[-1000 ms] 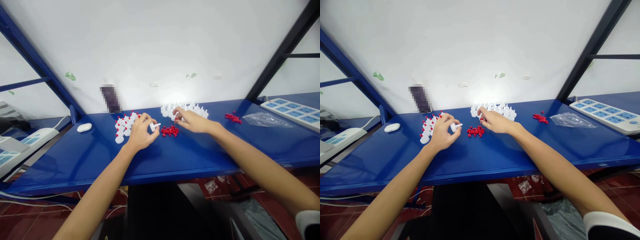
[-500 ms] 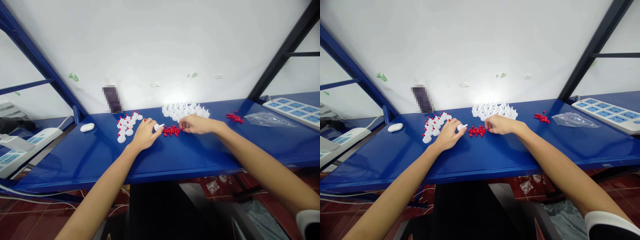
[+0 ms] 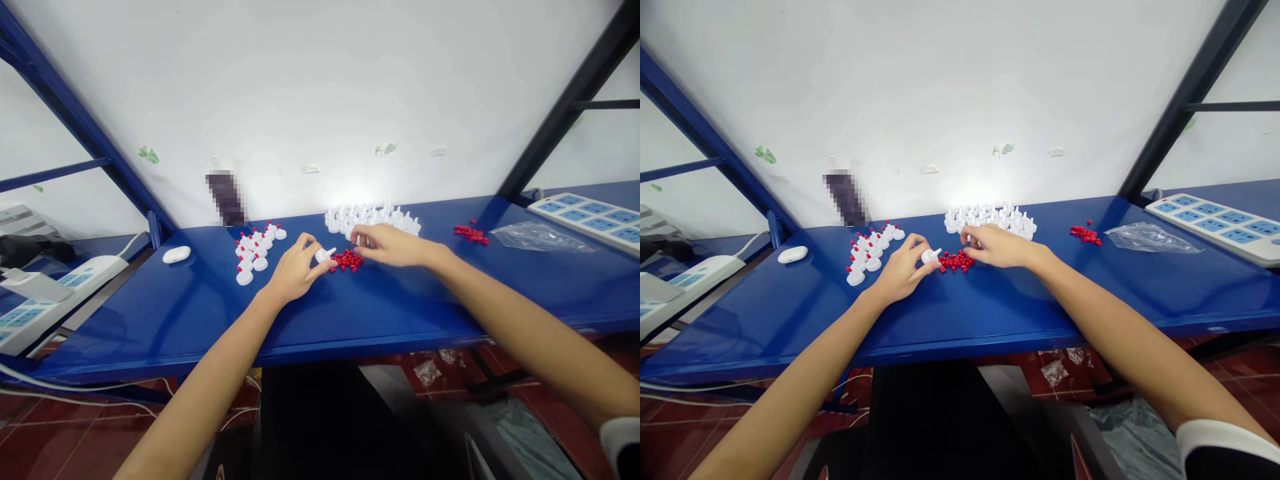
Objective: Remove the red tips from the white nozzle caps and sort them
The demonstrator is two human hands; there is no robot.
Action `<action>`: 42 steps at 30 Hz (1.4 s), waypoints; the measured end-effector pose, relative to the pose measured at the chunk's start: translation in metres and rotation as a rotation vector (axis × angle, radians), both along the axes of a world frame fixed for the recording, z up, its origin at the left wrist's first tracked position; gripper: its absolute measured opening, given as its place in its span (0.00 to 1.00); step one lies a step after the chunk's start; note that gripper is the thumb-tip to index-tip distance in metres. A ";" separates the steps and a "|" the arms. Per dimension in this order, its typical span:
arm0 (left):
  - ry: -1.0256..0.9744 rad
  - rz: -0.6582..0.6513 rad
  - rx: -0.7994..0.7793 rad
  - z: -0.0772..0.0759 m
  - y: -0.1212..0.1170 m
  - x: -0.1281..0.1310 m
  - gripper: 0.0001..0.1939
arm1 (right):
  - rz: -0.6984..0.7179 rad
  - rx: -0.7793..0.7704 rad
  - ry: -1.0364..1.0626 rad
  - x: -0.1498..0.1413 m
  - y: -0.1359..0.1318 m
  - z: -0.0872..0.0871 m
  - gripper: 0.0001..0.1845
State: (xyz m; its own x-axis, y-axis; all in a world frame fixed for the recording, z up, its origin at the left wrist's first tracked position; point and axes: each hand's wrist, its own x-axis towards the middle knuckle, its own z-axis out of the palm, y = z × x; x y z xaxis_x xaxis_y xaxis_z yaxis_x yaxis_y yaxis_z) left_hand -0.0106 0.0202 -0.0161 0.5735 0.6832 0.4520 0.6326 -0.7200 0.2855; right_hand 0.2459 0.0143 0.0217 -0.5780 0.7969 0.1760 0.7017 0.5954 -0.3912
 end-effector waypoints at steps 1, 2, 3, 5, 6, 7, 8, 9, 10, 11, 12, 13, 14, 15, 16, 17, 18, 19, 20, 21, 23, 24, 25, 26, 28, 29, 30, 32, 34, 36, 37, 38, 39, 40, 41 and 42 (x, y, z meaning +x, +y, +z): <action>0.007 0.004 -0.003 0.000 -0.001 0.000 0.24 | 0.003 0.075 0.034 -0.004 -0.002 0.000 0.11; 0.010 -0.002 -0.009 0.000 -0.001 0.000 0.24 | 0.010 0.137 0.068 -0.010 -0.004 -0.001 0.13; 0.006 -0.015 -0.017 0.000 -0.002 0.000 0.23 | 0.028 0.170 0.093 -0.015 -0.006 -0.002 0.15; -0.022 -0.058 -0.033 0.000 -0.001 0.000 0.23 | 0.072 0.201 0.121 -0.025 -0.010 -0.006 0.16; -0.038 -0.077 -0.040 0.000 -0.001 0.000 0.22 | 0.093 0.208 0.131 -0.029 -0.012 -0.008 0.17; -0.052 -0.091 -0.046 -0.001 -0.001 0.000 0.22 | 0.111 0.215 0.138 -0.033 -0.014 -0.010 0.17; -0.061 -0.101 -0.051 -0.001 -0.001 0.000 0.21 | 0.127 0.222 0.145 -0.036 -0.016 -0.011 0.16; -0.062 -0.114 -0.057 0.000 -0.001 -0.001 0.21 | 0.141 0.230 0.148 -0.037 -0.016 -0.013 0.16; -0.057 -0.131 -0.064 0.000 -0.002 -0.001 0.21 | 0.155 0.234 0.149 -0.038 -0.017 -0.014 0.16; -0.053 -0.149 -0.070 0.000 -0.003 -0.001 0.21 | 0.165 0.235 0.147 -0.038 -0.016 -0.014 0.15; -0.054 -0.164 -0.073 0.001 -0.003 -0.002 0.22 | 0.167 0.234 0.143 -0.036 -0.015 -0.013 0.14; -0.064 -0.174 -0.068 0.001 -0.004 -0.003 0.23 | 0.155 0.236 0.135 -0.032 -0.013 -0.011 0.13; -0.084 -0.171 -0.053 0.001 -0.004 -0.003 0.24 | 0.129 0.243 0.119 -0.027 -0.011 -0.009 0.12; -0.114 -0.150 -0.028 0.001 -0.004 -0.004 0.23 | 0.081 0.255 0.093 -0.021 -0.007 -0.006 0.11; -0.148 -0.116 0.003 0.001 -0.003 -0.005 0.23 | 0.018 0.287 0.053 -0.013 -0.003 -0.002 0.10; -0.178 -0.078 0.034 0.001 -0.002 -0.007 0.23 | -0.049 0.302 -0.003 -0.004 0.001 0.003 0.10; -0.201 -0.043 0.061 0.000 0.000 -0.007 0.23 | -0.115 0.289 -0.064 0.006 0.004 0.007 0.11; -0.221 -0.018 0.080 -0.001 0.002 -0.008 0.24 | -0.195 0.261 -0.119 0.016 0.007 0.011 0.11; -0.238 -0.006 0.093 -0.001 0.003 -0.009 0.24 | -0.279 0.226 -0.172 0.025 0.010 0.015 0.13; -0.254 -0.008 0.103 -0.001 0.005 -0.009 0.24 | -0.358 0.175 -0.221 0.034 0.012 0.018 0.14; -0.287 -0.024 0.123 -0.001 0.006 -0.008 0.23 | -0.478 0.034 -0.312 0.048 0.014 0.022 0.16; -0.302 -0.031 0.129 -0.001 0.006 -0.007 0.22 | -0.516 -0.042 -0.359 0.053 0.015 0.022 0.17; -0.315 -0.034 0.136 -0.001 0.006 -0.006 0.21 | -0.538 -0.105 -0.401 0.056 0.016 0.022 0.18; -0.326 -0.034 0.140 0.000 0.006 -0.005 0.20 | -0.552 -0.151 -0.437 0.059 0.017 0.022 0.18; -0.340 -0.029 0.136 0.001 0.004 -0.004 0.17 | -0.569 -0.187 -0.492 0.061 0.019 0.020 0.17; -0.338 -0.023 0.130 0.001 0.003 -0.004 0.16 | -0.576 -0.186 -0.507 0.061 0.020 0.018 0.17; -0.326 -0.016 0.120 0.001 0.003 -0.004 0.15 | -0.585 -0.181 -0.516 0.061 0.021 0.018 0.16; -0.274 -0.007 0.094 0.001 0.001 -0.006 0.17 | -0.615 -0.159 -0.513 0.060 0.021 0.017 0.17; -0.217 -0.010 0.074 0.001 0.000 -0.007 0.21 | -0.658 -0.121 -0.484 0.058 0.020 0.018 0.20; -0.196 -0.031 0.060 0.000 -0.001 -0.009 0.24 | -0.684 -0.088 -0.458 0.056 0.020 0.019 0.22; -0.204 -0.047 0.056 0.000 -0.001 -0.009 0.25 | -0.686 -0.085 -0.454 0.055 0.020 0.018 0.22; -0.217 -0.068 0.053 0.001 -0.002 -0.009 0.25 | -0.680 -0.090 -0.457 0.055 0.020 0.017 0.21; -0.232 -0.090 0.052 0.001 -0.002 -0.009 0.25 | -0.674 -0.097 -0.459 0.055 0.020 0.016 0.20; -0.243 -0.110 0.052 0.002 -0.003 -0.009 0.24 | -0.669 -0.102 -0.455 0.056 0.021 0.014 0.18; -0.249 -0.124 0.054 0.003 -0.003 -0.009 0.23 | -0.654 -0.091 -0.422 0.058 0.022 0.012 0.16; -0.249 -0.129 0.058 0.004 -0.003 -0.009 0.22 | -0.637 -0.072 -0.379 0.059 0.023 0.010 0.15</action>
State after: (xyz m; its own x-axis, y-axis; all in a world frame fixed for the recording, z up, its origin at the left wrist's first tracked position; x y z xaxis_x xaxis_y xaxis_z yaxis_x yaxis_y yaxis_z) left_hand -0.0193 0.0168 -0.0123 0.5205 0.5804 0.6263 0.4498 -0.8098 0.3767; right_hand 0.3053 0.0374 0.0313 -0.0109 0.9999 -0.0092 0.9970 0.0101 -0.0770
